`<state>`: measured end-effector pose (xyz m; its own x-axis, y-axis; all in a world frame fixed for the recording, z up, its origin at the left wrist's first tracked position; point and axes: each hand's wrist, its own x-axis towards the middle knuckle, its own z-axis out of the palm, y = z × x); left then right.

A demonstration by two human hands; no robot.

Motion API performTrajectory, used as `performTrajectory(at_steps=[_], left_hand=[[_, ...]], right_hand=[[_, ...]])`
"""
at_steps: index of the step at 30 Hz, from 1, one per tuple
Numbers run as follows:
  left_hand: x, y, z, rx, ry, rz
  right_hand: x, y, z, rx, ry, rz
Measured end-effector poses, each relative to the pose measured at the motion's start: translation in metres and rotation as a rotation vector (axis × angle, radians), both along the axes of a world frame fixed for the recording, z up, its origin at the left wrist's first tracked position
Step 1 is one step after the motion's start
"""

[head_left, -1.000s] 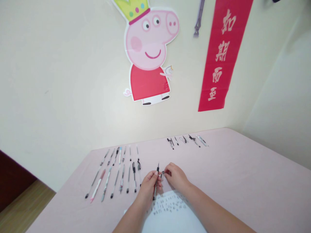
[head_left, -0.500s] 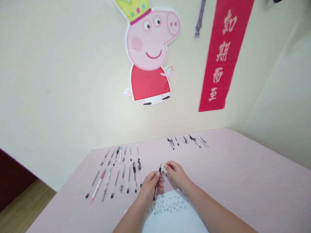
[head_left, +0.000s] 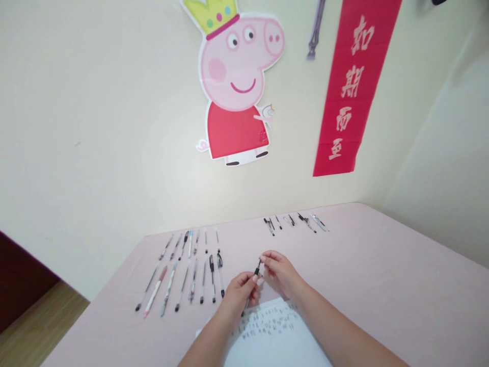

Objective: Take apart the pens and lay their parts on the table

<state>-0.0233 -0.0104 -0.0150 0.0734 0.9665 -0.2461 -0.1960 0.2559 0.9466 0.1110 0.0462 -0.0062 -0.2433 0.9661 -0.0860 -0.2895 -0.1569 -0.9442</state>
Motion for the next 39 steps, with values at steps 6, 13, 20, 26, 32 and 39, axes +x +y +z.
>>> performTrajectory(at_steps=[6, 13, 20, 26, 32, 39], left_hand=[[0.000, -0.002, 0.002, -0.006, 0.069, -0.039], [-0.003, -0.002, 0.003, -0.004, 0.186, -0.070], [-0.009, 0.002, 0.007, -0.003, 0.205, 0.008], [-0.009, 0.012, -0.019, 0.009, 0.180, 0.182], [-0.011, 0.014, -0.028, 0.250, 0.292, 0.235], [-0.008, 0.013, -0.022, 0.378, 0.507, 0.185]], right_hand=[[0.005, 0.004, 0.005, 0.044, 0.023, -0.098], [0.024, 0.025, -0.001, 0.084, 0.091, -0.500], [0.028, 0.026, -0.018, 0.059, -0.186, -0.396], [0.016, 0.021, -0.028, 0.221, -0.462, -0.263], [0.016, 0.019, -0.028, 0.335, -0.762, -0.179], [0.011, 0.002, -0.014, 0.456, -1.095, -0.056]])
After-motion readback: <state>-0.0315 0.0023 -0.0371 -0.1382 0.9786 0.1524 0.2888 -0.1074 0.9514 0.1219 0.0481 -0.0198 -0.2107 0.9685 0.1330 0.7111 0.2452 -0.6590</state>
